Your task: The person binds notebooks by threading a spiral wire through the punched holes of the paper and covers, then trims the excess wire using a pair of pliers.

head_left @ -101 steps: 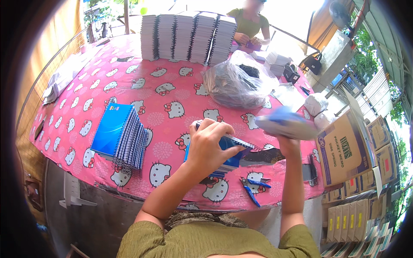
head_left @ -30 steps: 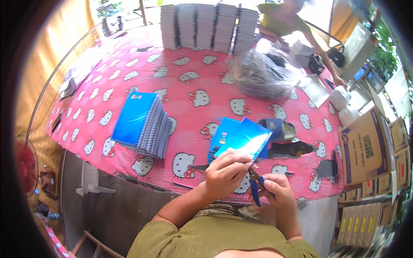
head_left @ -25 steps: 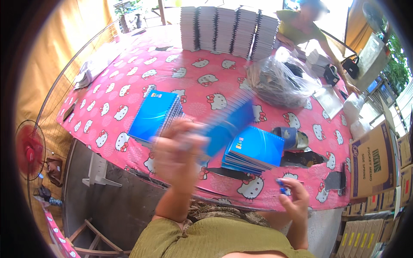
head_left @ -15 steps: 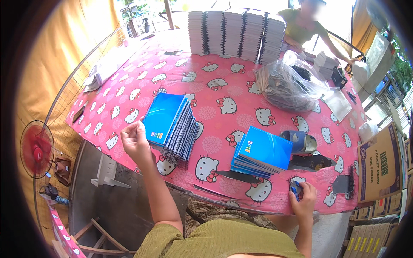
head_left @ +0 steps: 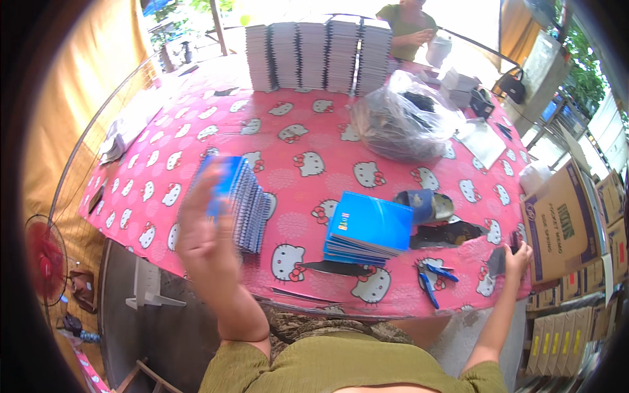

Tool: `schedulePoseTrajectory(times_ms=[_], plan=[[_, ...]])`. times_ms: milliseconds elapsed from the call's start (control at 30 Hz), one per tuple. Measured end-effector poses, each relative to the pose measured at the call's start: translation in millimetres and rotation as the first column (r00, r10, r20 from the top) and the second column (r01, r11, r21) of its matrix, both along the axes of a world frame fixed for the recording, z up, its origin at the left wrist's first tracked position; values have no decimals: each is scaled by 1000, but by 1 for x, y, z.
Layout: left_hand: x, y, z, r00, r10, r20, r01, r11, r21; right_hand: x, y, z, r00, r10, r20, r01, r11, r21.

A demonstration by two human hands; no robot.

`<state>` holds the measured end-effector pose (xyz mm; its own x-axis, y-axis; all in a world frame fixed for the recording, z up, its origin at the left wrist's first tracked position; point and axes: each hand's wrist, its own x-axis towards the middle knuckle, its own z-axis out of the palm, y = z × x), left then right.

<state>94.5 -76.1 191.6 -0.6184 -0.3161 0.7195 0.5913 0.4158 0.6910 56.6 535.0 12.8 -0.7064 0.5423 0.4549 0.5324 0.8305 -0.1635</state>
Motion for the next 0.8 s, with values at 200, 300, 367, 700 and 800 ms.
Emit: schedulePoseTrajectory(times_ms=[200, 300, 367, 700, 800], plan=[[-104, 114, -42, 864, -221, 452, 457, 721, -521, -24, 34, -3, 992, 43, 115, -38, 998, -43], [-136, 129, -56, 657, -131, 743, 680, 529, -507, -19, 37, 7, 996, 91, 11, -91, 996, 5], [-145, 127, -54, 536, -142, 832, 749, 534, -391, -18, 37, 13, 991, 131, -7, -131, 991, -25], [-92, 111, -28, 823, -370, 431, 551, 705, -447, -12, -138, 85, 748, 577, -327, -660, 700, -274], [-77, 108, -39, 884, -373, 281, 467, 716, -519, 1, -228, 116, 481, 740, -470, -875, 369, -314]])
